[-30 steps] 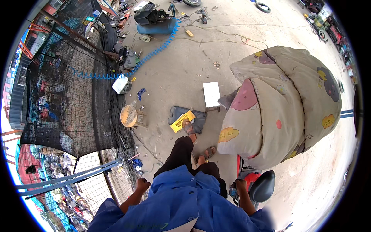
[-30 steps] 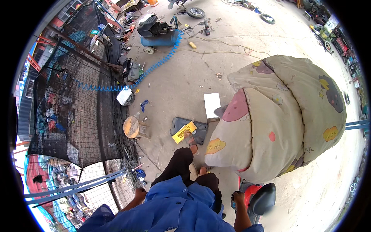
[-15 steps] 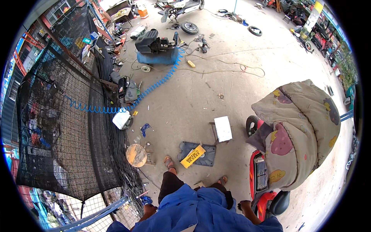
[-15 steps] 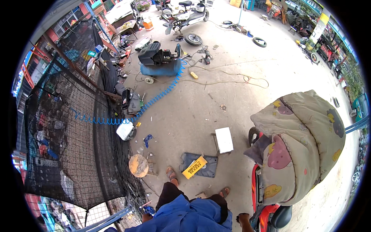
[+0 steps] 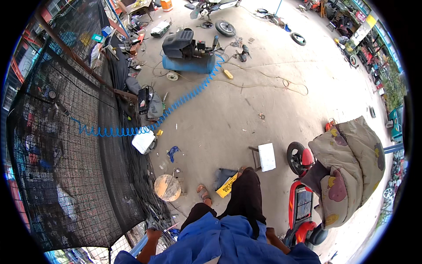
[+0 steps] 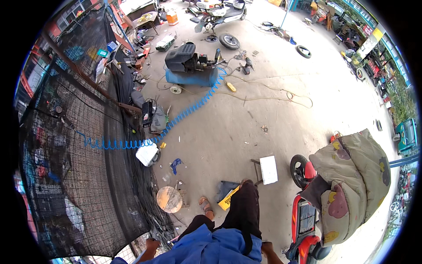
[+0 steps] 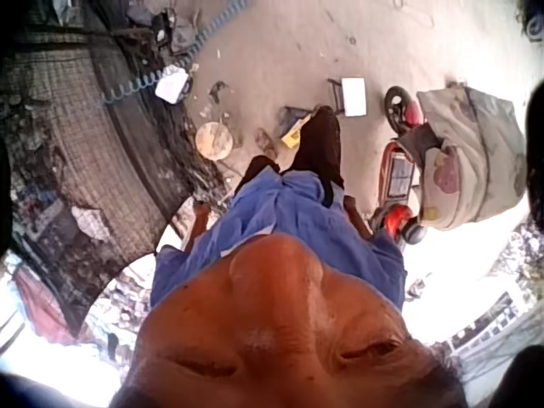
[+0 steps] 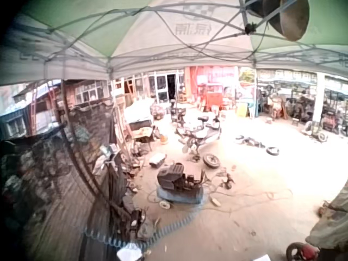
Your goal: The person works on the battery compartment of a red electric scooter. They use pliers to adjust or cut wires connected to the batteries while another person sits nearby observing.
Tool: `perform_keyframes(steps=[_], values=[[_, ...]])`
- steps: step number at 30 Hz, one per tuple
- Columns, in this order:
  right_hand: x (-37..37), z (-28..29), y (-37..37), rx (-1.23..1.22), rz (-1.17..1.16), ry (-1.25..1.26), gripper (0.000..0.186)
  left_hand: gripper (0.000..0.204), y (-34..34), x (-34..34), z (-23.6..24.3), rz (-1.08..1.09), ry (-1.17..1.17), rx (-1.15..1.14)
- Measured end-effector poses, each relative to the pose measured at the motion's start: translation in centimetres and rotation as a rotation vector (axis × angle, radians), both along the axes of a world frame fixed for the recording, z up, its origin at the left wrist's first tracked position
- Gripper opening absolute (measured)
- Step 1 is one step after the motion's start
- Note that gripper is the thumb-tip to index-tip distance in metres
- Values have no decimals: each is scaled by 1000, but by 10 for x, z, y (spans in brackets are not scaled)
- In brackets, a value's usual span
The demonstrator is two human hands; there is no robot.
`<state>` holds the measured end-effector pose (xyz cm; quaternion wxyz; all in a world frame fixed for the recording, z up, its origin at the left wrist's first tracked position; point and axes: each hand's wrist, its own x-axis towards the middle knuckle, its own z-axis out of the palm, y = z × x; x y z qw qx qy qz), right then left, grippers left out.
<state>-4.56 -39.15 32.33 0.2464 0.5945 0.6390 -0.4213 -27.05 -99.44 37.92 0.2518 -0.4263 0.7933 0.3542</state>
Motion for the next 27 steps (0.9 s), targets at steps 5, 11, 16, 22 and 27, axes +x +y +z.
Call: perform_keyframes(steps=[5, 11, 16, 22, 27], values=[[-57, -30, 18, 3, 130, 3, 32, 16, 12, -27, -27, -158, -104, -102], [-230, -51, 54, -139, 117, 51, 25, 19, 83, -135, 21, -40, -188, -93], [-443, 8, 128, -274, -60, 172, 18, 21, 141, -219, 7, -311, -194, -182], [-596, 60, 236, -230, -181, 489, 27, 23, 204, -351, -21, -671, -135, -271], [-632, 62, 282, -193, -317, 444, 27, 17, 274, -512, 37, -354, -57, 33]])
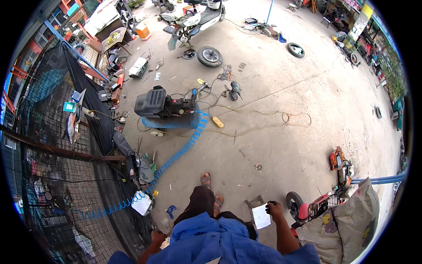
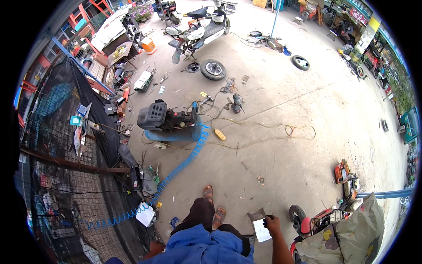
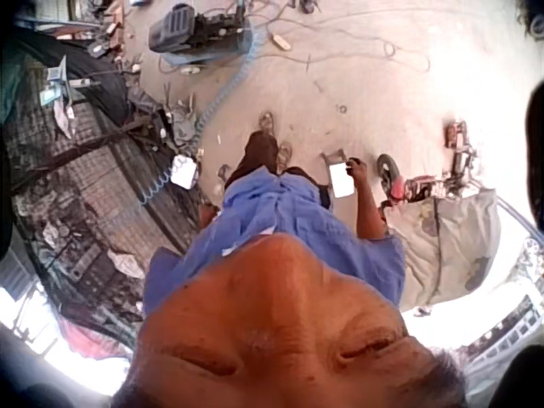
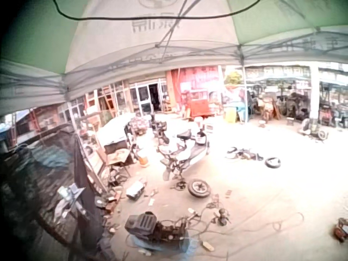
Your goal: The person works on the battery compartment of a red electric scooter. They use pliers to adjust or cut wires connected to the batteries while another person sits nearby observing.
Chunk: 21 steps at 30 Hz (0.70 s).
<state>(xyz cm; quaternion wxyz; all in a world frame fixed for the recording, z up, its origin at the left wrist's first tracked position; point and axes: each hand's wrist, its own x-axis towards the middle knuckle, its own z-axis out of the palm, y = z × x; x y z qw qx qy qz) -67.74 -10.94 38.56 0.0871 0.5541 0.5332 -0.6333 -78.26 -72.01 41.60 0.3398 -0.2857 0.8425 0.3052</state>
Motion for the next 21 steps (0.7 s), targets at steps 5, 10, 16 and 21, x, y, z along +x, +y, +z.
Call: perform_keyframes(steps=[5, 10, 16, 21], values=[[43, -54, 8, -92, -187, -231, 19, 15, 40, -124, -27, -13, -7, -39], [7, -23, -11, 21, -169, -412, 12, 17, 143, -270, -44, -71, 13, -6], [-69, -17, 31, 94, -31, -374, 15, 21, 233, -420, -51, -151, 253, 258], [-151, -20, 142, 91, 54, -341, 18, 20, 294, -452, -34, -19, 247, 242]])
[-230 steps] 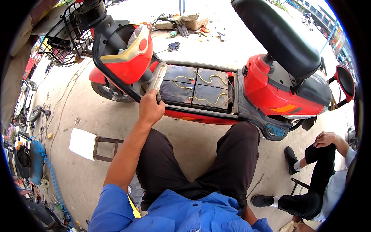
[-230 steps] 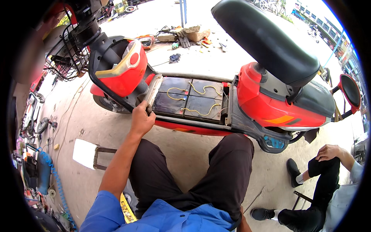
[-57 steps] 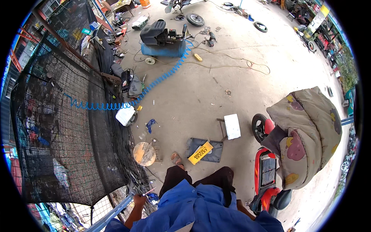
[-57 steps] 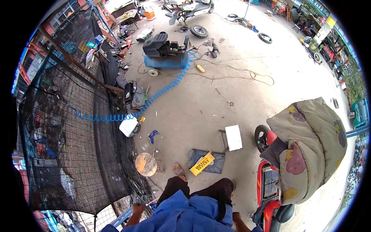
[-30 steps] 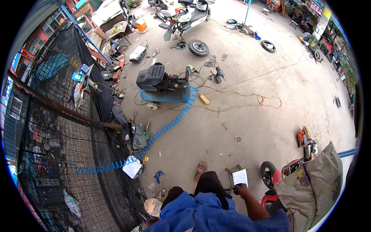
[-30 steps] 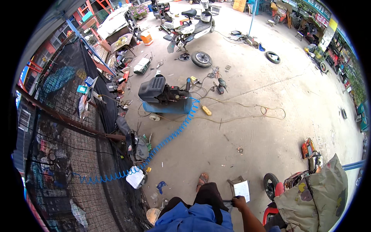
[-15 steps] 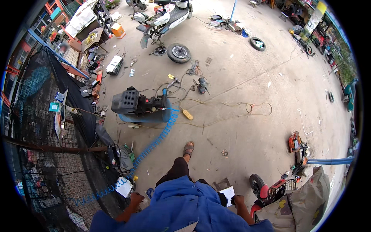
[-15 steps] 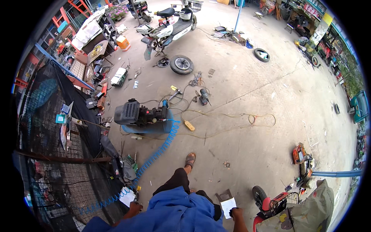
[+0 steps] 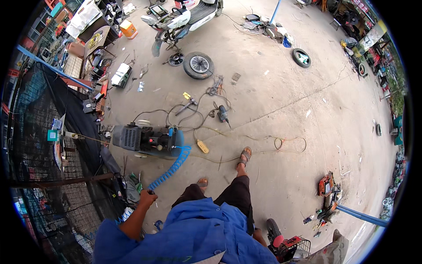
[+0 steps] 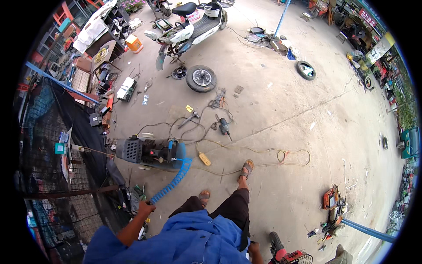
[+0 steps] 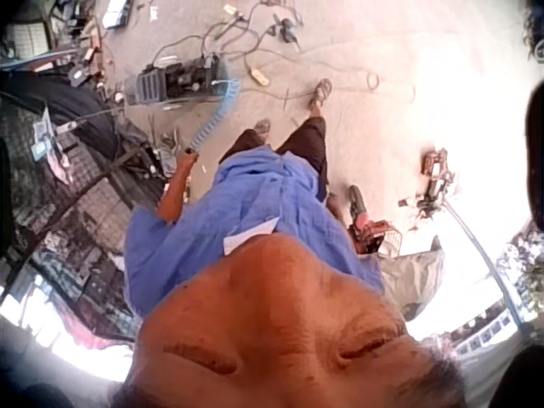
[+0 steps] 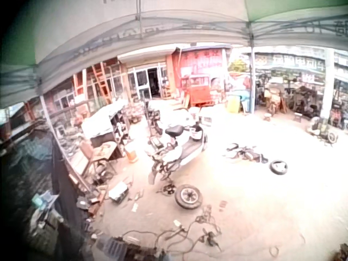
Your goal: The person works on the battery compartment of a red electric scooter. They use pliers to adjust or cut wires connected to the batteries while another person sits nearby observing.
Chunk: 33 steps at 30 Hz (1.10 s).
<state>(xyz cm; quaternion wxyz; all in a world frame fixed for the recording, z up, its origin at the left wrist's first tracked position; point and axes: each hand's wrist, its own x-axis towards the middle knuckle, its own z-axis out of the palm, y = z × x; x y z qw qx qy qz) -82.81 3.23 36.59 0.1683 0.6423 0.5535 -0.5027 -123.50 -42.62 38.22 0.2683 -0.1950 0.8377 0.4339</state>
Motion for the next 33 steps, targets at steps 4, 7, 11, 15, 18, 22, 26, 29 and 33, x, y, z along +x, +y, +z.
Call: perform_keyframes(steps=[4, 7, 11, 15, 18, 22, 26, 29, 33], values=[[-53, -23, 122, -56, 15, -6, 22, 20, 39, 32, 8, 108, -275, -206], [-130, -2, 233, -212, -79, -13, 24, 17, 94, 90, 18, 168, -348, -240], [-237, 17, 374, -114, 7, 72, 22, 18, 209, 106, 44, -55, -218, -339], [-312, 13, 466, -19, 50, 111, 15, 26, 243, 138, 1, -174, -135, -327], [-374, 7, 497, -40, 178, 105, 13, 24, 295, 118, 36, 38, -179, -304], [-410, 7, 481, -169, 255, 74, 19, 29, 325, 47, 80, 487, -422, -148], [-444, 19, 458, -228, 357, 8, 24, 29, 334, 6, 44, 614, -367, -84], [-469, 32, 453, -275, 432, -46, 22, 24, 338, -25, 12, 604, -264, 17], [-510, 15, 480, -230, 551, -106, 16, 20, 346, -61, 21, 653, -225, 0]])
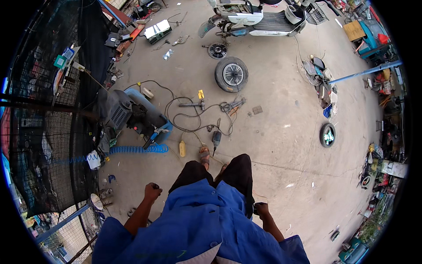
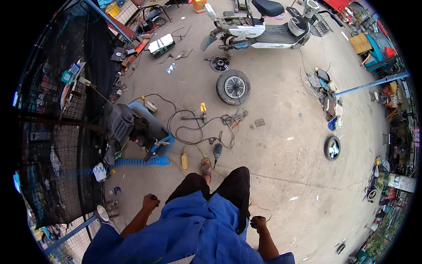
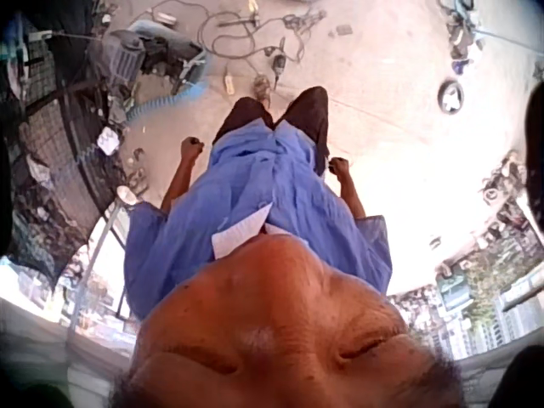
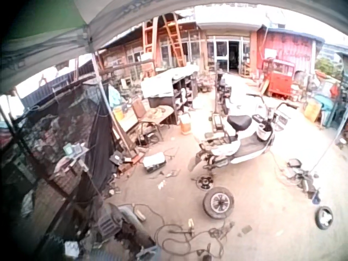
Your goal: The person works on the battery compartment of a red electric scooter. They use pliers to adjust or cut wires connected to the batteries while another person sits nearby observing.
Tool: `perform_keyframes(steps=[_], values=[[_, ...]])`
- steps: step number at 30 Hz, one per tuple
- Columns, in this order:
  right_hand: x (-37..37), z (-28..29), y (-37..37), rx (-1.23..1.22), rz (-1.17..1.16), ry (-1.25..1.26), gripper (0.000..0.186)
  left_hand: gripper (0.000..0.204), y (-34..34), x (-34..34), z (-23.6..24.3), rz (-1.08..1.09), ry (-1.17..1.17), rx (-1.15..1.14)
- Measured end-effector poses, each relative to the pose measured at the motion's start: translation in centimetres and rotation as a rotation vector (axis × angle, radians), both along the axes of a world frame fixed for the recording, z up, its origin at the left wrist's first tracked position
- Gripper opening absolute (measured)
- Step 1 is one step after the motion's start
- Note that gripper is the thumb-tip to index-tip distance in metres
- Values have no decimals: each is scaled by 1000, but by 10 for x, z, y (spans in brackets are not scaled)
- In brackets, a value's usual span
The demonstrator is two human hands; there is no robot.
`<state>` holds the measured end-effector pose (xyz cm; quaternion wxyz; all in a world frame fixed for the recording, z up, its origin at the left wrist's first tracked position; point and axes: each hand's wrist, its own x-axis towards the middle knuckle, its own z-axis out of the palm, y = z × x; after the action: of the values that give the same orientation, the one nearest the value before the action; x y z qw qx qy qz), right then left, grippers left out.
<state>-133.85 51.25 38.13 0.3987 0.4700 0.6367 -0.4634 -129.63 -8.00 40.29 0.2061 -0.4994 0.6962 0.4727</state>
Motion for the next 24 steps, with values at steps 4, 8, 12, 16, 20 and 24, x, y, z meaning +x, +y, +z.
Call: perform_keyframes(steps=[4, 8, 12, 16, 20, 24], values=[[-101, -2, 30, 20, 115, 25, 21, 19, 12, -9, 16, 127, -47, -24], [-239, -24, 49, 46, 283, 73, 22, 19, 51, 15, 13, 255, -129, -41], [-383, -85, 39, 57, 467, 112, 19, 15, 136, -2, 31, 360, -216, -45], [-502, -142, -19, -55, 560, 219, 21, 23, 229, -62, 19, 358, -218, -72], [-571, -203, -75, -193, 599, 230, 22, 31, 290, -121, -21, 328, -256, -8], [-591, -299, -99, -200, 526, 115, 19, 29, 321, -199, -57, 361, -257, 203]])
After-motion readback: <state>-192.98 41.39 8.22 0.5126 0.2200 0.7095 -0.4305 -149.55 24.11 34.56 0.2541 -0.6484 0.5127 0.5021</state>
